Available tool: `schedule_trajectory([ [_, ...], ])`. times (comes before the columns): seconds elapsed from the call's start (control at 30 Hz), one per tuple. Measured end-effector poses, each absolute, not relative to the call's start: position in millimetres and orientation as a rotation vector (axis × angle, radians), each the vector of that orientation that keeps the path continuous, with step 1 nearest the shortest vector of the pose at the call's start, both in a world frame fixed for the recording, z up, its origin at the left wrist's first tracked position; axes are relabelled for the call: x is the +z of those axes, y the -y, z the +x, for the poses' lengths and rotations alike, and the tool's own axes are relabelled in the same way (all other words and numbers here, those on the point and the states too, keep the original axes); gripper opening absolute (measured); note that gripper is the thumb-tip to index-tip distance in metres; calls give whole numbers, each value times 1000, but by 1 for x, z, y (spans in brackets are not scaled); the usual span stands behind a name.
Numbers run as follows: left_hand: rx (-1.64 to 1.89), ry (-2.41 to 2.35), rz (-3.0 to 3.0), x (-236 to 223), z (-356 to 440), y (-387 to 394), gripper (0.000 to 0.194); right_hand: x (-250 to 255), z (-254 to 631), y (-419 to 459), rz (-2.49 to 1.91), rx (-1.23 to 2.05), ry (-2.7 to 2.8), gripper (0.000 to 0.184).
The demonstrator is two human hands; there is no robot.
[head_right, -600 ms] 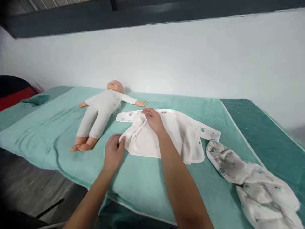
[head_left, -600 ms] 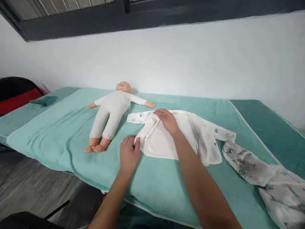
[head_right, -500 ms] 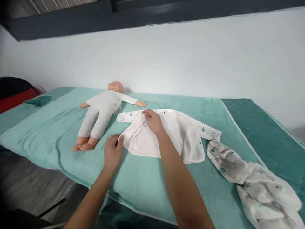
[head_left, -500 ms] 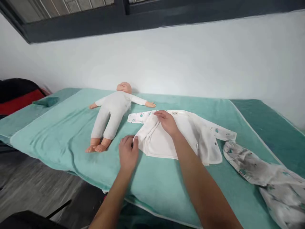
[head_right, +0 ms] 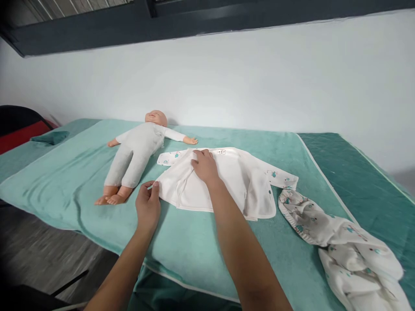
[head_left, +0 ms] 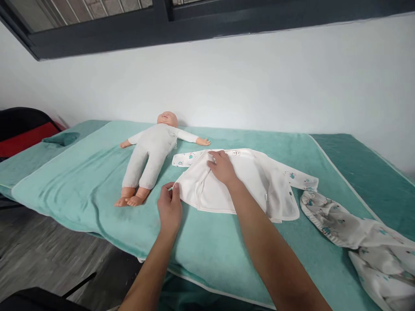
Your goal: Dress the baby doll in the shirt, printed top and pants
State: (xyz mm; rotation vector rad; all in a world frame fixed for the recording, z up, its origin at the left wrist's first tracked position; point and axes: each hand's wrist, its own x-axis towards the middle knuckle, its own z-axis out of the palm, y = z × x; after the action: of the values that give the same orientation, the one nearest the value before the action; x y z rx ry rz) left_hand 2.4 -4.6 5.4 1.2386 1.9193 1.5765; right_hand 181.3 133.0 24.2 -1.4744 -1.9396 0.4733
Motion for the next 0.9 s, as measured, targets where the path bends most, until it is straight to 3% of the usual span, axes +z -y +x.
schedule_trajectory([
  [0.23,1726,-2004,1765,-1,4,3,25,29,177,-128,-1620,268,2166,51],
  [0.4,1397,-1782,2274,-1,12,6,18,24,171,-129,-1621,136,2272,56],
  [0.63,1316,-1786,2342,-4,11,5,20,25,166,-138,-1695,246,2427,74],
  [0.9,1560,-1832,2161,-6,6,11,23,22,212,-142,-1688,168,2427,74],
])
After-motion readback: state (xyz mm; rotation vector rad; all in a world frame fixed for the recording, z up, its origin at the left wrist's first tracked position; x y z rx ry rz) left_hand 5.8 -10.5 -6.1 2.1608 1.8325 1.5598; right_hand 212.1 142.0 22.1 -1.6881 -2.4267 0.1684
